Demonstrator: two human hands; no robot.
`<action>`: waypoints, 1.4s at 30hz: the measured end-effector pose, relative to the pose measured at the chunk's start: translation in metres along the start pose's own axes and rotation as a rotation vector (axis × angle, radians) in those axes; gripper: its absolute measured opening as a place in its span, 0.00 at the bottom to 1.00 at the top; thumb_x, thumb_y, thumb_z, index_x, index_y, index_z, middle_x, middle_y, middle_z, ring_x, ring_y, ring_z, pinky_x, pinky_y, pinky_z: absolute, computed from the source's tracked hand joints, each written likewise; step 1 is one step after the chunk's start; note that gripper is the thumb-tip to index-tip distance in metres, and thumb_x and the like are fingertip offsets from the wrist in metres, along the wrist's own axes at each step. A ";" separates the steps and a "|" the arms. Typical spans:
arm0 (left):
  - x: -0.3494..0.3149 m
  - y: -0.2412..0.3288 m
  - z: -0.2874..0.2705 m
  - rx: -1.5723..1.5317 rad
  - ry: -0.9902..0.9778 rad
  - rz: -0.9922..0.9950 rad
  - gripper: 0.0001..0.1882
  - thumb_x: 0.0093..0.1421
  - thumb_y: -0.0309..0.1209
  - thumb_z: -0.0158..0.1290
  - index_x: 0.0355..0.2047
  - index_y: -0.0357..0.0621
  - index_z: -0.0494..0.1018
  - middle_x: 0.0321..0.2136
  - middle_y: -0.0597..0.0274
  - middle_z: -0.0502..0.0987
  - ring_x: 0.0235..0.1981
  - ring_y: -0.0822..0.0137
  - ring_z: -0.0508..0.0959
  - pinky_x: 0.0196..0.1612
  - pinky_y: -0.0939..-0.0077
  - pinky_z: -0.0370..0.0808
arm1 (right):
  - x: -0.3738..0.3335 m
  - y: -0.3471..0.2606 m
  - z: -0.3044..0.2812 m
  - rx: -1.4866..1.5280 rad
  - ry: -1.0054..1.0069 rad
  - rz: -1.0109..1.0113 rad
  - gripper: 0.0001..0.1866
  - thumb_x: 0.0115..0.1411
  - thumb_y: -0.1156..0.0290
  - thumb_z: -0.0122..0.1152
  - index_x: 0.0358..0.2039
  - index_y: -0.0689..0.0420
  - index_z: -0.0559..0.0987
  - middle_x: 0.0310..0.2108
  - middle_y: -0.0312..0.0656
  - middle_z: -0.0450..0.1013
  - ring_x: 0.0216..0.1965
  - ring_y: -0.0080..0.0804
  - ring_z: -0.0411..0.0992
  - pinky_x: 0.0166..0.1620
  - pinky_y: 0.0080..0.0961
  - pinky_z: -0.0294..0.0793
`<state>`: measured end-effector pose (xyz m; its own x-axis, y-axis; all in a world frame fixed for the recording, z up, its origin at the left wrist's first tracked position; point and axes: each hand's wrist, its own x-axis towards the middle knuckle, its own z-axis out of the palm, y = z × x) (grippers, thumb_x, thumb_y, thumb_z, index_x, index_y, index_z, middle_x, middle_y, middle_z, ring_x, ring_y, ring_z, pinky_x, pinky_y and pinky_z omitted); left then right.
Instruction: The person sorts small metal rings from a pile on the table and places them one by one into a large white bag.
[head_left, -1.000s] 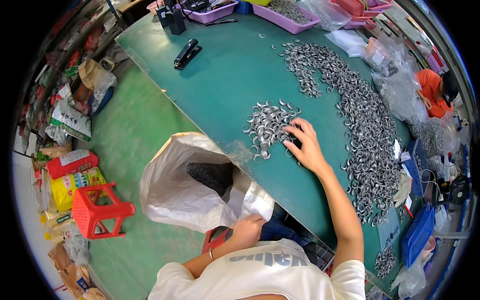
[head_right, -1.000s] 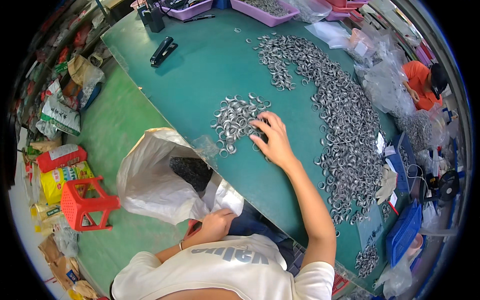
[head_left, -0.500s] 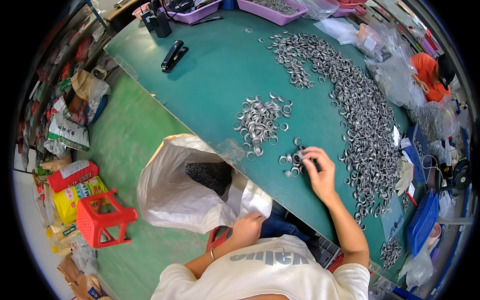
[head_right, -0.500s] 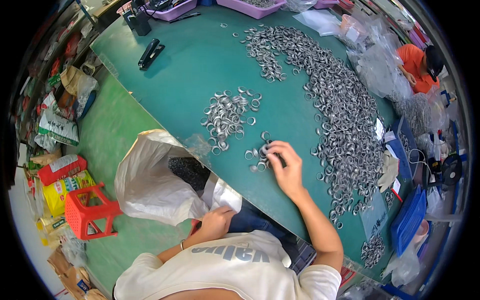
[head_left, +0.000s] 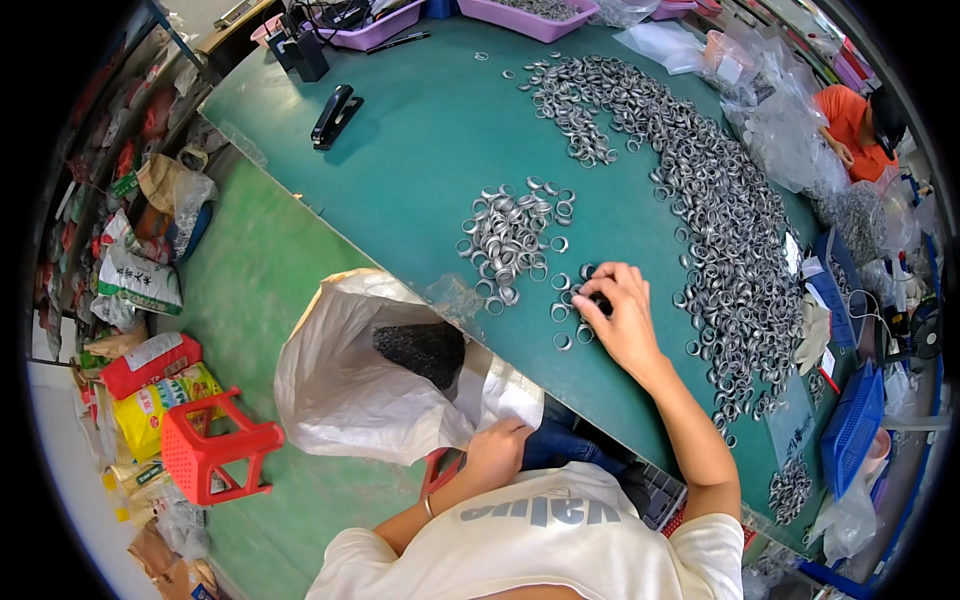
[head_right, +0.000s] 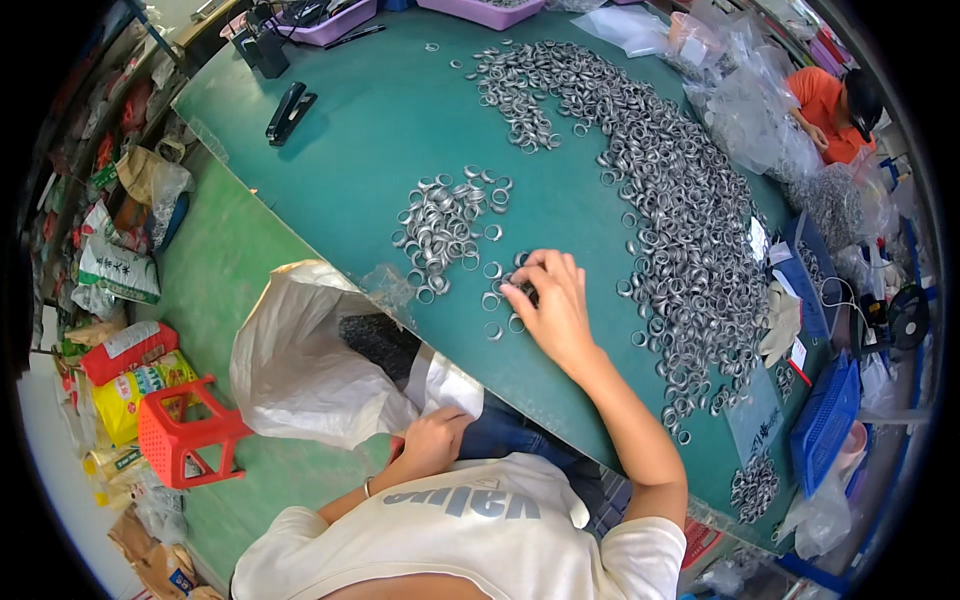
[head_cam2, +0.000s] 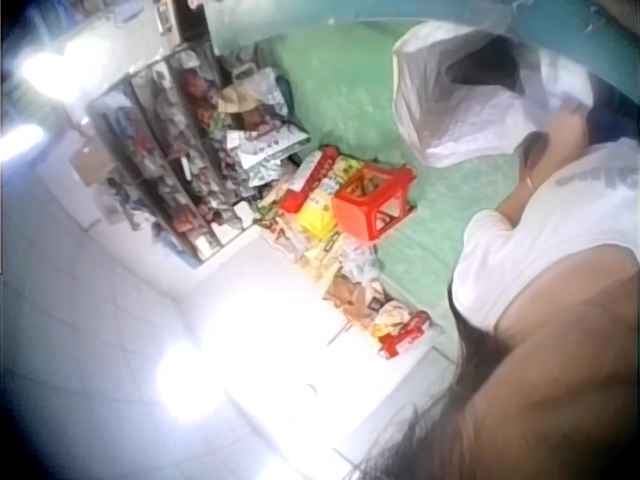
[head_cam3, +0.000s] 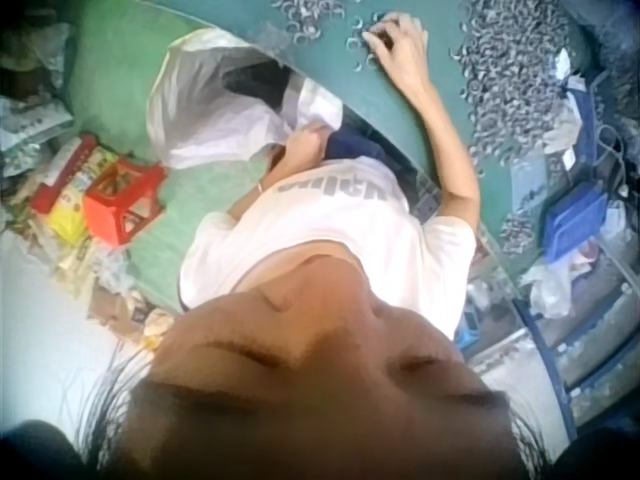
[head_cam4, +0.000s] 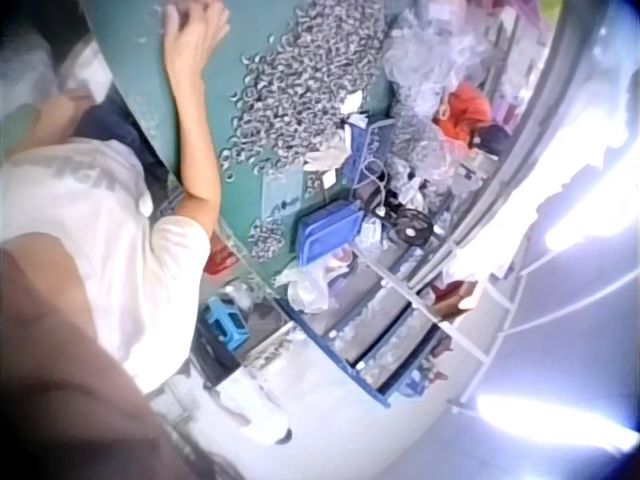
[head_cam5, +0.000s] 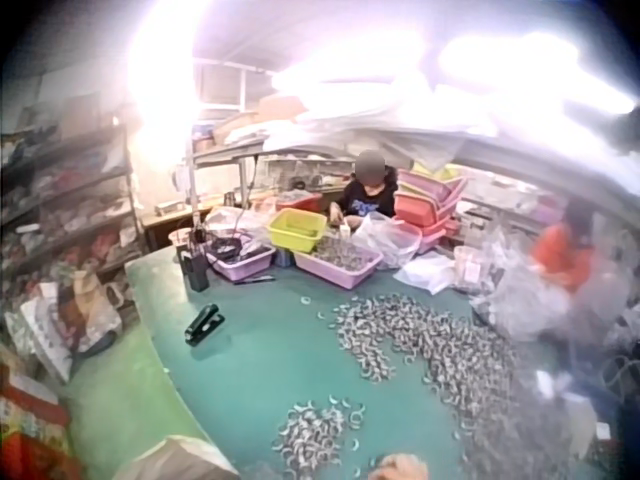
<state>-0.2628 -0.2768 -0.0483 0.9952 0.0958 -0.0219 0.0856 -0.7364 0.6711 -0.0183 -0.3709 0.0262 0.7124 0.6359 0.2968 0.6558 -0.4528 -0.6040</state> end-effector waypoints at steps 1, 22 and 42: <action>0.000 0.000 0.000 -0.005 0.007 0.000 0.11 0.48 0.24 0.50 0.34 0.45 0.77 0.31 0.60 0.76 0.33 0.57 0.78 0.34 0.66 0.76 | 0.000 -0.004 0.002 -0.036 -0.030 -0.017 0.11 0.48 0.69 0.69 0.30 0.61 0.78 0.38 0.41 0.69 0.43 0.40 0.65 0.48 0.34 0.60; 0.002 0.003 -0.001 -0.014 0.006 0.001 0.12 0.47 0.24 0.51 0.33 0.44 0.78 0.32 0.60 0.77 0.34 0.58 0.78 0.33 0.64 0.77 | -0.023 -0.084 0.035 0.420 -0.167 -0.196 0.08 0.52 0.77 0.65 0.33 0.62 0.77 0.35 0.46 0.71 0.39 0.44 0.71 0.43 0.32 0.72; -0.002 -0.001 0.002 -0.030 0.024 -0.017 0.10 0.51 0.23 0.52 0.34 0.44 0.78 0.32 0.61 0.77 0.31 0.56 0.79 0.32 0.65 0.76 | 0.004 0.010 -0.034 0.075 -0.186 0.127 0.10 0.52 0.81 0.61 0.37 0.62 0.79 0.27 0.44 0.72 0.31 0.38 0.71 0.37 0.30 0.71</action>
<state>-0.2647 -0.2777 -0.0505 0.9921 0.1244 -0.0163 0.1010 -0.7144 0.6924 -0.0010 -0.3942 0.0466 0.7251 0.6842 0.0783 0.5388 -0.4928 -0.6832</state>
